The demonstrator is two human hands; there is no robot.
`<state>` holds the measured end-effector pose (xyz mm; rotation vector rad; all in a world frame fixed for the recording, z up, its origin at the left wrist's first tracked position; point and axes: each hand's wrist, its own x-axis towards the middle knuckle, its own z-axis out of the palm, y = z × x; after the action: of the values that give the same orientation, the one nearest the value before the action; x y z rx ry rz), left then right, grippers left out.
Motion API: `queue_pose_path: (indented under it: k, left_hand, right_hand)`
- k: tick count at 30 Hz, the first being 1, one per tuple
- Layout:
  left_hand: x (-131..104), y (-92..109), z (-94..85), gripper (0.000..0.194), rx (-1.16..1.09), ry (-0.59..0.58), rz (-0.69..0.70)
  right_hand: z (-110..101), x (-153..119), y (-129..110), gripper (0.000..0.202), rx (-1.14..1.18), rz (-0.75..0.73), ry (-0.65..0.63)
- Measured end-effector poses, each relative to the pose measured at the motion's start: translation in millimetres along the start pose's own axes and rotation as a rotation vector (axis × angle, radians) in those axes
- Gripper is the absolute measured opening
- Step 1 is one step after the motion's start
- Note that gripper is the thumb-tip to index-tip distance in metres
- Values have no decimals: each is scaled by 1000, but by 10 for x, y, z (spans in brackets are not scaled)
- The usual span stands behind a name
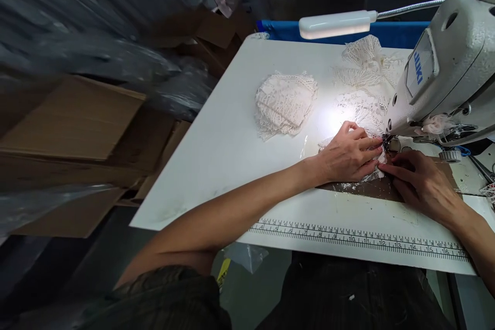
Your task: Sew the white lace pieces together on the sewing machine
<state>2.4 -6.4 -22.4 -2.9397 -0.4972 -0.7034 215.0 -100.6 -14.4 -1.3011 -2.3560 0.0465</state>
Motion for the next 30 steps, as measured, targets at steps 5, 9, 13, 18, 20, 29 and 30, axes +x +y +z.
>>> queue_pose_path:
  k: [5,9,13,18,20,29,30]
  left_hand:
    - [-4,0,18,25,-9,-5,1]
    - [-7,-5,29,24,-9,14,5]
    - [-13,-2,39,23,8,70,17]
    - [-11,4,46,23,19,84,22]
    - [-8,6,47,23,12,71,14]
    - [-6,-18,20,24,-33,12,-5]
    - [-7,-22,19,24,-40,5,-9]
  right_hand:
    - [-35,-28,86,32,13,61,21]
    - [-12,-33,105,30,-65,7,29]
    - [-23,-10,57,30,-74,-44,50]
    - [-36,-4,14,28,-28,-80,52]
    - [-27,-5,12,27,-21,-97,42]
    - [-14,4,7,26,-18,-89,26]
    - [-13,3,3,27,-24,-88,24]
